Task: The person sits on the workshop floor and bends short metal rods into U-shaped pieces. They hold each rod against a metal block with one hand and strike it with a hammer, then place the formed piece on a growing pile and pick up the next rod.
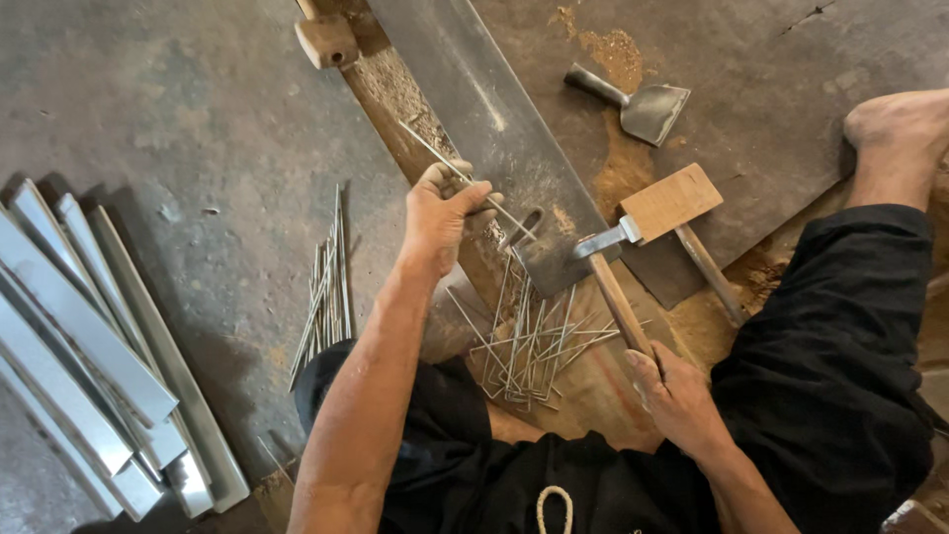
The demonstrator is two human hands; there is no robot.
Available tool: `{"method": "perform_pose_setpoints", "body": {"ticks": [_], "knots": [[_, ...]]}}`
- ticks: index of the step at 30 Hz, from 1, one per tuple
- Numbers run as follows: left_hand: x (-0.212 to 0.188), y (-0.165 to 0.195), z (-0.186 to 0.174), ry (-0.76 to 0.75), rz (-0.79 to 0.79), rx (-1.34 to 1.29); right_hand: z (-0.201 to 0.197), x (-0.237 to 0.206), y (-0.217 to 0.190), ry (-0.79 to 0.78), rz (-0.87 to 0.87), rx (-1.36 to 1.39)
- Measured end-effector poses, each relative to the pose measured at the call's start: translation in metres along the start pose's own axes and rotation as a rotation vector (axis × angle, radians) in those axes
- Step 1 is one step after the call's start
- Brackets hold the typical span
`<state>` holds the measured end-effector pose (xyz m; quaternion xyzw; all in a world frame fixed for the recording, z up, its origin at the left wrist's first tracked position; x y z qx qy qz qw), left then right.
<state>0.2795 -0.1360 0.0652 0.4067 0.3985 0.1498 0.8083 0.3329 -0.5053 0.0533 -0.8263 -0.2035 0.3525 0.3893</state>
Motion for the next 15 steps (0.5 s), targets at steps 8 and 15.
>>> {"method": "perform_pose_setpoints", "body": {"ticks": [8,15], "knots": [[0.023,-0.031,-0.007,0.061,0.12,0.18,-0.012,0.005,-0.041,0.145,-0.271,-0.198],[0.027,-0.036,-0.008,0.138,0.153,0.153,-0.009,0.022,-0.074,0.131,-0.435,-0.251]]}}
Point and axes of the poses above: each hand's wrist, its own x-axis towards the middle knuckle, its own z-axis out of the palm, y = z × x, the point moved 6 cm from there along x, towards the middle knuckle, and after that the axes turned 7 degrees about -z, right-handed, at the moved point
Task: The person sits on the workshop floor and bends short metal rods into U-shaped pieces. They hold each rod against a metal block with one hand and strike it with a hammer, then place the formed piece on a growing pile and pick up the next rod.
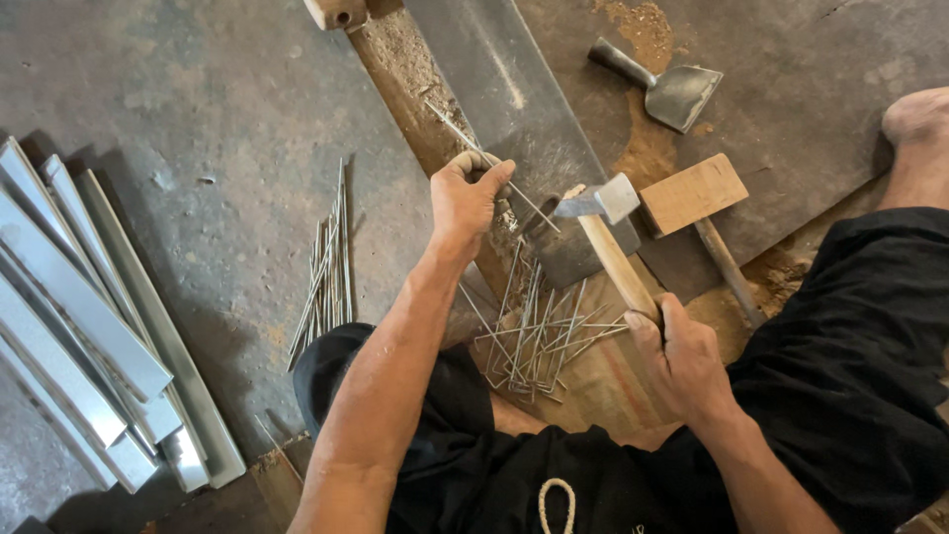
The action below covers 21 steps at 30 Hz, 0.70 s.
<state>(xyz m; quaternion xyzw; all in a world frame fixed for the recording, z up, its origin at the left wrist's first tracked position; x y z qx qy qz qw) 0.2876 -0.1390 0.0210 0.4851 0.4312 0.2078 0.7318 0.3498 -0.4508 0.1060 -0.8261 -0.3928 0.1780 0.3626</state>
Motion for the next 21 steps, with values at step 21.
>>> {"method": "perform_pose_setpoints", "body": {"ticks": [21], "knots": [[-0.011,0.017,-0.005,0.163,0.15,0.358,0.013,0.012,-0.006,-0.061,-0.001,-0.333]]}}
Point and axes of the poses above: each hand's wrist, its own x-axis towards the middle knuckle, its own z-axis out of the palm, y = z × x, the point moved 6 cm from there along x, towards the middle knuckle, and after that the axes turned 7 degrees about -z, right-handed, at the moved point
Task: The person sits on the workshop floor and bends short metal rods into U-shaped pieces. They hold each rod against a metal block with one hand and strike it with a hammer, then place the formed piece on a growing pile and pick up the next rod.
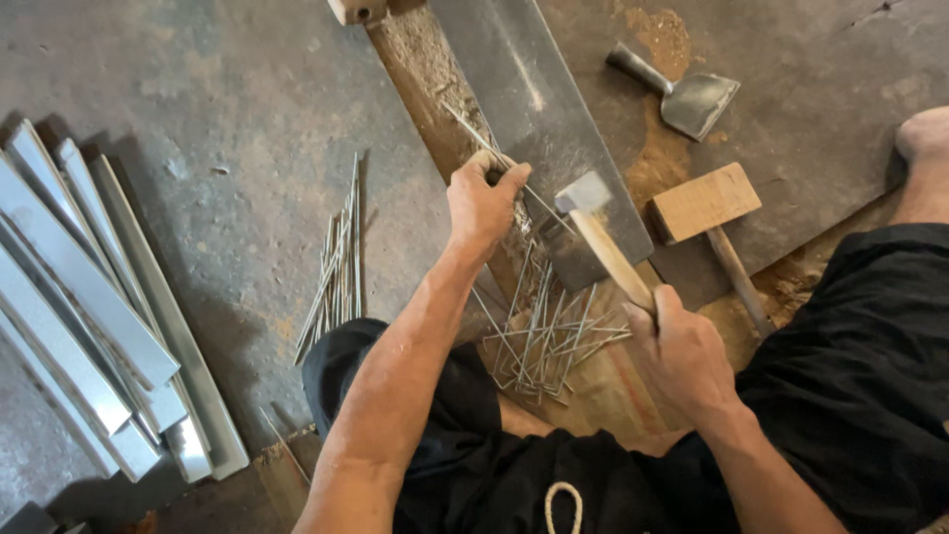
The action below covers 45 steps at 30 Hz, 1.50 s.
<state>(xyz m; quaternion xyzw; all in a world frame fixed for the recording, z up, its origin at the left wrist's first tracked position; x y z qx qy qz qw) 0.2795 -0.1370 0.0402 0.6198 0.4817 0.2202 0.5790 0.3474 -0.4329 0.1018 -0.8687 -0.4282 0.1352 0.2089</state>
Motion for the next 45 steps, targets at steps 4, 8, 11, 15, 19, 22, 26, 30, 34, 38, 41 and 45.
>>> {"method": "perform_pose_setpoints", "body": {"ticks": [4,8,11,15,19,22,26,30,34,38,41,45], "knots": [[-0.002,0.005,-0.001,-0.004,0.057,0.043,-0.011,-0.005,-0.006,0.242,-0.071,0.243],[-0.002,0.012,0.0,0.024,0.125,0.096,-0.005,0.001,-0.01,0.097,-0.113,0.062],[-0.002,0.021,0.002,0.034,0.186,0.138,0.003,0.0,0.004,-0.1,0.083,0.008],[-0.006,0.022,0.001,0.025,0.171,0.114,-0.01,-0.007,0.003,0.222,0.038,0.26],[-0.011,0.026,0.001,0.019,0.196,0.113,0.007,-0.003,0.007,0.014,0.102,0.136],[-0.015,0.035,0.002,0.052,0.288,0.177,0.003,0.0,0.006,0.032,0.06,0.031],[-0.023,0.038,0.0,0.079,0.292,0.14,-0.017,-0.009,-0.002,0.373,-0.039,0.291],[-0.027,0.045,0.001,0.069,0.308,0.138,-0.005,-0.001,-0.008,0.17,-0.03,0.045],[-0.034,0.058,0.003,0.083,0.465,0.252,-0.009,0.001,-0.001,0.147,0.042,0.084],[-0.039,0.06,0.003,0.074,0.468,0.24,-0.016,-0.002,-0.004,0.269,0.038,0.2],[-0.042,0.067,0.005,0.088,0.504,0.25,0.014,-0.001,0.0,-0.178,0.19,0.043],[-0.046,0.073,0.006,0.076,0.545,0.255,-0.004,-0.003,-0.008,0.185,0.0,0.138]]}}
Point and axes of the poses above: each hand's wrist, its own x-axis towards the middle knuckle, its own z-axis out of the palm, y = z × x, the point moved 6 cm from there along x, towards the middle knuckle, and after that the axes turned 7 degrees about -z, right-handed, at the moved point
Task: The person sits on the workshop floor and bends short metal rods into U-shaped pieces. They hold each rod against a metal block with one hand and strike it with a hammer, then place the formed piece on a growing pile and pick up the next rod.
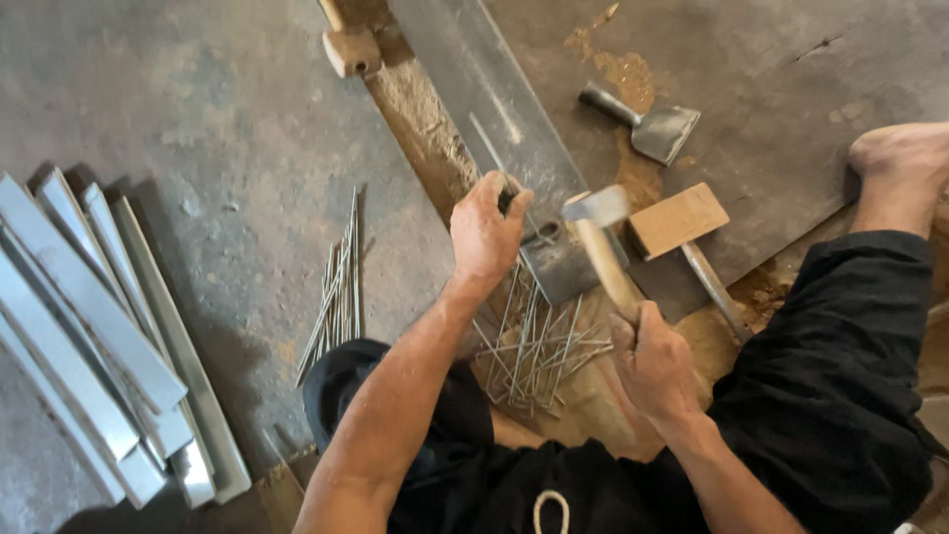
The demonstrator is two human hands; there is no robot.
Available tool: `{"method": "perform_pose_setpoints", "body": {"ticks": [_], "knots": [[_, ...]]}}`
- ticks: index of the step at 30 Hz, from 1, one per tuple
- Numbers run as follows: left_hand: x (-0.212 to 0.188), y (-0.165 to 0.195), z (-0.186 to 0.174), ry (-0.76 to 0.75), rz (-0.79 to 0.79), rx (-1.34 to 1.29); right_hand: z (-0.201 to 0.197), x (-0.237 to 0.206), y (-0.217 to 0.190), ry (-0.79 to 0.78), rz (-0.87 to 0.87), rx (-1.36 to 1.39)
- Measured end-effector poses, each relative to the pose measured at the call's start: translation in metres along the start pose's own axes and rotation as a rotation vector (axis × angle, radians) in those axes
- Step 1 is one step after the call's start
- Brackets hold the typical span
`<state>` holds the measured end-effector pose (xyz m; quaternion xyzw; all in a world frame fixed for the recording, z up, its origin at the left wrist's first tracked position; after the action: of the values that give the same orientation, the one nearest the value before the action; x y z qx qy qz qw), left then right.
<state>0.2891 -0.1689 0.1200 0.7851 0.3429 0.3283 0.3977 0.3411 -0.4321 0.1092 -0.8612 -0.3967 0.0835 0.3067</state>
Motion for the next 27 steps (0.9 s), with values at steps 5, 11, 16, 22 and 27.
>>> {"method": "perform_pose_setpoints", "body": {"ticks": [5,11,16,22,27], "knots": [[-0.003,-0.003,0.003,-0.006,-0.015,-0.014,0.006,-0.01,0.005,0.022,0.04,0.111],[0.004,-0.026,0.007,-0.09,-0.213,-0.366,0.035,-0.024,0.029,-0.096,0.391,0.317],[-0.025,-0.051,-0.014,-0.186,-0.497,-0.655,0.01,-0.059,0.057,0.01,0.3,0.106],[-0.086,-0.038,-0.042,-0.468,-0.183,0.194,0.03,-0.084,0.083,-0.137,0.376,0.203],[-0.056,-0.118,-0.121,-0.266,-0.352,0.683,0.044,-0.08,0.083,-0.181,0.31,0.112]]}}
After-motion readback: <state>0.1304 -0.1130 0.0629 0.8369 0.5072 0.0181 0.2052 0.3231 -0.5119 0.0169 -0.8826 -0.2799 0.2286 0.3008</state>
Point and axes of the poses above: each hand's wrist, its own x-axis towards the middle knuckle, its own z-axis out of the palm, y = z × x, the point moved 6 cm from there along x, towards the middle knuckle, and after that the axes turned 7 degrees about -z, right-handed, at the moved point
